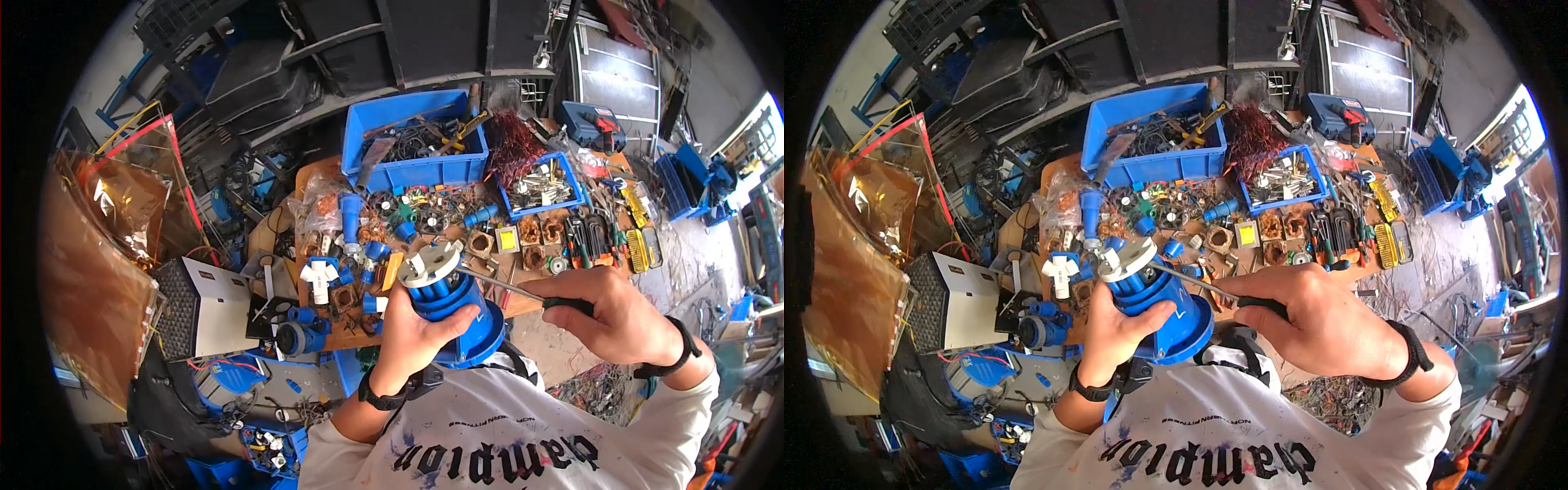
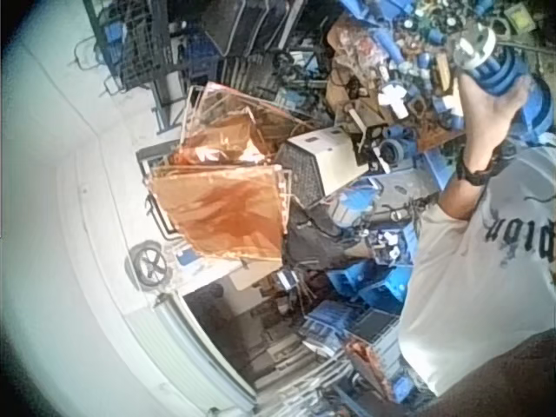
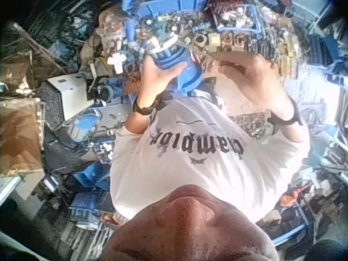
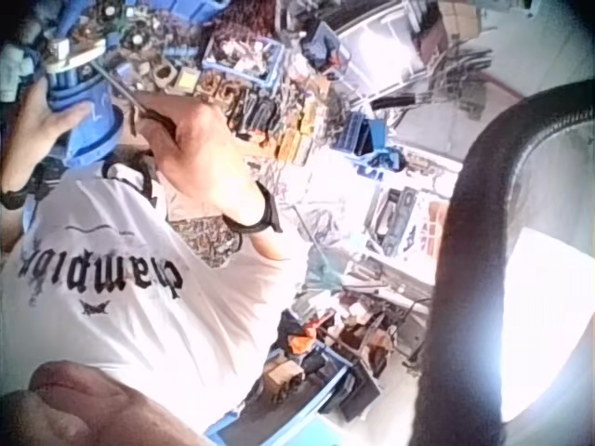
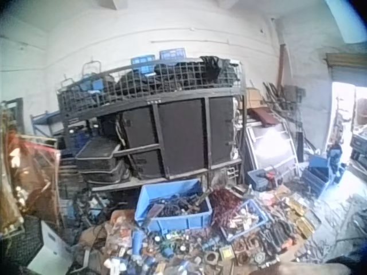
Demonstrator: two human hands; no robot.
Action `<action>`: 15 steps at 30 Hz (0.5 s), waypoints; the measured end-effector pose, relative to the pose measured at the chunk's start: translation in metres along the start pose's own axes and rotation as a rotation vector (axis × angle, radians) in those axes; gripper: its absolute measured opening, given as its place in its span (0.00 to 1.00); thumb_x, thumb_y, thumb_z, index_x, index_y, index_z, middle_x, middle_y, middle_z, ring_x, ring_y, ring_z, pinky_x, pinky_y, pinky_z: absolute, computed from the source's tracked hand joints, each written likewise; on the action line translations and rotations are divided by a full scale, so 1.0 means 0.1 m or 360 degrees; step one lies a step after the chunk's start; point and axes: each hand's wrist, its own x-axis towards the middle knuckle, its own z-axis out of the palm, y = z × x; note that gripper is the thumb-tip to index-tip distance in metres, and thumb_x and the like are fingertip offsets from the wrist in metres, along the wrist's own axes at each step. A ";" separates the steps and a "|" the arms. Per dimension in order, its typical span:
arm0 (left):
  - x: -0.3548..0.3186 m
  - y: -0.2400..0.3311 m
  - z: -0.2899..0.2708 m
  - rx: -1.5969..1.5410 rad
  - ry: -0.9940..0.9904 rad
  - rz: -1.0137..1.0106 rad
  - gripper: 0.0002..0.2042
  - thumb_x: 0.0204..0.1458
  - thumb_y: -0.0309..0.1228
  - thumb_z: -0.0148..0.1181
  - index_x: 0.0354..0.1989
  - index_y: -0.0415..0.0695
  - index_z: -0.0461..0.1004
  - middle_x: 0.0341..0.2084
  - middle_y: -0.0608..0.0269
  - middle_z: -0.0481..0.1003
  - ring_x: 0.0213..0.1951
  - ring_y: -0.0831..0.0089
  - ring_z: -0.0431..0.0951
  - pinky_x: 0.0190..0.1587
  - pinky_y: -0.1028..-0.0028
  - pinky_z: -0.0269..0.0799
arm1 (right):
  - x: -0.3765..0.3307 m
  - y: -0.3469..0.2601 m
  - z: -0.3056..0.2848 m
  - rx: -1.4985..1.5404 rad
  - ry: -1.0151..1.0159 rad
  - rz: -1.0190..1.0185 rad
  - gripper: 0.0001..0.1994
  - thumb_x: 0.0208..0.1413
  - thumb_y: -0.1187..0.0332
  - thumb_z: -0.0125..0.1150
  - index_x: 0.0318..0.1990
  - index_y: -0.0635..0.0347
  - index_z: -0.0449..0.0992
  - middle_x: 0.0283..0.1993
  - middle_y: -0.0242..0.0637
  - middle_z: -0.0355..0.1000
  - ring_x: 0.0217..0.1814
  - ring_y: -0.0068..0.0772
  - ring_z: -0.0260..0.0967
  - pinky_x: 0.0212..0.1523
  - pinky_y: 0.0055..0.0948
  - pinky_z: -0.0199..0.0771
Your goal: The person uses a screwdriver to tighten screws on a white plastic component attached to a blue cylindrical housing. They repeatedly rotate the housing and adjust the screws, occasionally separating the blue housing from the white component to inspect the interior before reassembling them.
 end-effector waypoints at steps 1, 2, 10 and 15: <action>0.02 -0.01 0.01 -0.0036 0.0006 -0.0001 0.36 0.42 0.30 0.79 0.60 0.36 0.65 0.48 0.59 0.77 0.48 0.72 0.79 0.55 0.69 0.74 | -0.01 0.02 0.01 0.0056 0.0021 0.0002 0.22 0.52 0.76 0.64 0.57 0.63 0.75 0.38 0.44 0.75 0.31 0.46 0.77 0.26 0.40 0.78; 0.04 -0.04 0.02 0.0082 0.0079 0.0118 0.36 0.42 0.30 0.79 0.59 0.36 0.65 0.48 0.58 0.77 0.48 0.71 0.79 0.55 0.69 0.74 | -0.01 -0.08 0.00 -0.0165 -0.0009 0.0037 0.22 0.52 0.75 0.64 0.58 0.63 0.74 0.38 0.44 0.75 0.31 0.46 0.77 0.26 0.40 0.78; -0.01 -0.04 0.07 0.0527 0.0289 0.0497 0.36 0.40 0.25 0.79 0.59 0.38 0.64 0.50 0.56 0.76 0.50 0.69 0.79 0.55 0.67 0.75 | -0.10 -0.34 0.05 -0.0515 0.0040 0.0101 0.24 0.54 0.74 0.64 0.61 0.60 0.72 0.34 0.41 0.70 0.25 0.46 0.74 0.24 0.40 0.76; -0.05 -0.03 0.11 0.0523 0.0314 0.0559 0.37 0.39 0.29 0.81 0.56 0.37 0.64 0.46 0.54 0.78 0.47 0.67 0.81 0.52 0.68 0.76 | -0.16 -0.42 0.02 -0.0541 0.0027 0.0134 0.24 0.55 0.74 0.64 0.61 0.60 0.72 0.33 0.40 0.68 0.24 0.45 0.72 0.23 0.40 0.75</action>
